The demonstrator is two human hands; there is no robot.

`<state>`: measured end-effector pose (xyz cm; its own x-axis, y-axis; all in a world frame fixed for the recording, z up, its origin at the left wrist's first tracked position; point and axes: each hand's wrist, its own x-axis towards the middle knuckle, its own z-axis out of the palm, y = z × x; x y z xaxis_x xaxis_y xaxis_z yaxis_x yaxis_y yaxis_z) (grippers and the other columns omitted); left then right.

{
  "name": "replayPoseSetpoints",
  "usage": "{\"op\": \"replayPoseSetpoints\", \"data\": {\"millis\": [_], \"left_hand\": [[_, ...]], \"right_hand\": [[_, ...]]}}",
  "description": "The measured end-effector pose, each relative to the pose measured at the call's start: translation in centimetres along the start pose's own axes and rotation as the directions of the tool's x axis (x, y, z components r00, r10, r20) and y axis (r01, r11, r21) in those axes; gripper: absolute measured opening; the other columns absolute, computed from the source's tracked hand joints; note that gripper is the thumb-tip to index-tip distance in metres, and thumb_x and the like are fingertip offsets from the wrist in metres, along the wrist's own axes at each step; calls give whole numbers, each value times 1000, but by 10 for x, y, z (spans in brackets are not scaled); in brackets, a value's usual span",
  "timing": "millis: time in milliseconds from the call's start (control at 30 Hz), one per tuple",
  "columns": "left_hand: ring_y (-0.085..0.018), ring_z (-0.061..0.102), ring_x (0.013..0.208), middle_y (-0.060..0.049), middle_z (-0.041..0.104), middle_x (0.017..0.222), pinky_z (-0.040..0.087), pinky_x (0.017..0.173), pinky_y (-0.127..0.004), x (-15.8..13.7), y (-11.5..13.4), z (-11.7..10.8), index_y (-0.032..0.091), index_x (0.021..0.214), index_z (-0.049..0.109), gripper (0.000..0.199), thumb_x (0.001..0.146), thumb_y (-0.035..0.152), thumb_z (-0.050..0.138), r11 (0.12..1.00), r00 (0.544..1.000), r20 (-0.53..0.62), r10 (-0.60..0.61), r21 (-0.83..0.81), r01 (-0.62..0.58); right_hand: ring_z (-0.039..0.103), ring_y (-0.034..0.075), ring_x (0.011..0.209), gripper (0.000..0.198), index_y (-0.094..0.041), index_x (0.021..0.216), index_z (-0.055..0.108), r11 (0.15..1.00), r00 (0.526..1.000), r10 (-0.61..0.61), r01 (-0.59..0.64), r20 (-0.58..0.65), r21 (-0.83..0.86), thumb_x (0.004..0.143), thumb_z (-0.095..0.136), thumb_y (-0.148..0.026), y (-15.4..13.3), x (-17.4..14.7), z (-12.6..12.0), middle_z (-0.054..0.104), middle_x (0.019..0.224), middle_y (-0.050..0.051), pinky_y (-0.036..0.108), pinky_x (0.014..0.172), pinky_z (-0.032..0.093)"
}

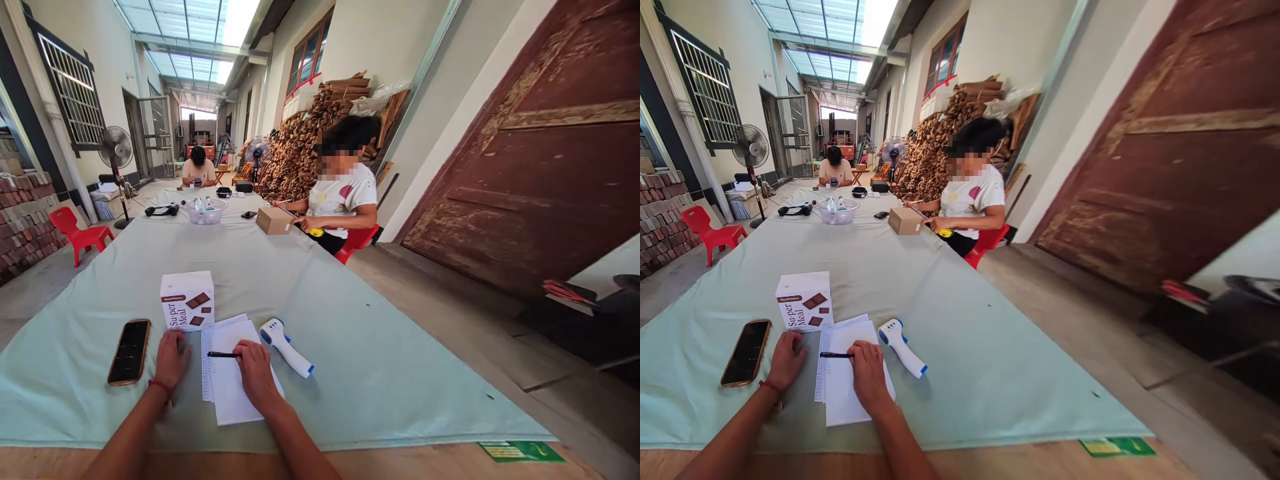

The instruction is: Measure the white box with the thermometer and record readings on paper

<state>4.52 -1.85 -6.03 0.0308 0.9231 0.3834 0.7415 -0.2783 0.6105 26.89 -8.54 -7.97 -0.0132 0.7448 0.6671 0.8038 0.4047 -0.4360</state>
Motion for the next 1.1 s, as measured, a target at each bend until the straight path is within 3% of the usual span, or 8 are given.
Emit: {"op": "replayPoseSetpoints", "data": {"millis": [133, 267, 367, 467, 533, 700, 867, 1100], "left_hand": [[-25, 59, 101, -8, 61, 97, 49, 93, -43, -12, 0, 3, 20, 91, 60, 16, 77, 26, 60, 994, 994, 6, 111, 3, -111], [-29, 54, 116, -13, 57, 119, 45, 101, -47, -16, 2, 1, 22, 111, 65, 39, 78, 41, 66, 959, 953, 107, 283, -18, -283], [-36, 49, 124, -15, 53, 130, 41, 105, -53, -16, 6, 0, 25, 118, 66, 64, 64, 57, 78, 919, 887, 254, 385, -16, -394], [-39, 42, 131, -15, 48, 139, 34, 109, -56, -17, 11, -2, 28, 123, 65, 83, 50, 62, 83, 911, 848, 361, 387, -7, -413], [-38, 39, 133, -14, 46, 141, 31, 111, -55, -17, 15, -2, 28, 124, 64, 82, 51, 61, 84, 919, 846, 391, 363, -1, -394], [-37, 39, 132, -13, 45, 141, 29, 112, -53, -17, 19, -3, 27, 120, 66, 76, 53, 60, 84, 921, 830, 428, 358, -14, -390], [-35, 40, 132, -13, 46, 140, 28, 112, -52, -19, 23, -4, 26, 118, 66, 70, 59, 61, 80, 913, 813, 450, 370, -12, -409], [-33, 41, 131, -13, 47, 139, 27, 112, -50, -22, 26, -1, 25, 117, 65, 66, 61, 56, 81, 906, 805, 463, 371, 7, -422]], "right_hand": [[59, 20, 85, 27, -21, 99, 58, 953, 978, 198, -178, -64, 245, 97, 33, -32, -6, 1, -4, 64, 89, 5, 37, 84, 46], [58, 19, 75, 34, -21, 91, 59, 761, 891, 452, -408, 39, 504, 89, 48, -53, -14, 2, -8, 63, 81, 3, 32, 70, 50], [58, 18, 77, 42, -21, 71, 59, 637, 871, 487, -408, 69, 654, 89, 46, -57, -20, 7, -13, 62, 79, 4, 31, 72, 49], [59, 18, 78, 48, -19, 83, 68, 576, 857, 507, -411, 86, 707, 88, 44, -61, -24, 9, -18, 63, 79, 4, 32, 74, 48], [56, 16, 66, 50, -18, 89, 70, 517, 829, 534, -474, 164, 713, 86, 46, -63, -25, 8, -18, 58, 63, 0, 31, 68, 48], [53, 13, 54, 27, -19, 73, 64, 392, 771, 548, -579, 324, 715, 69, 69, -46, -29, 4, -13, 58, 56, -2, 28, 57, 45], [56, 14, 55, 24, -19, 80, 66, 331, 752, 526, -611, 397, 719, 72, 59, -41, -33, 1, -14, 61, 58, -2, 30, 59, 49], [53, 14, 55, 16, -21, 68, 59, 482, 749, 560, -643, 355, 596, 63, 62, -36, -35, -4, -8, 60, 59, -2, 25, 51, 44]]}}
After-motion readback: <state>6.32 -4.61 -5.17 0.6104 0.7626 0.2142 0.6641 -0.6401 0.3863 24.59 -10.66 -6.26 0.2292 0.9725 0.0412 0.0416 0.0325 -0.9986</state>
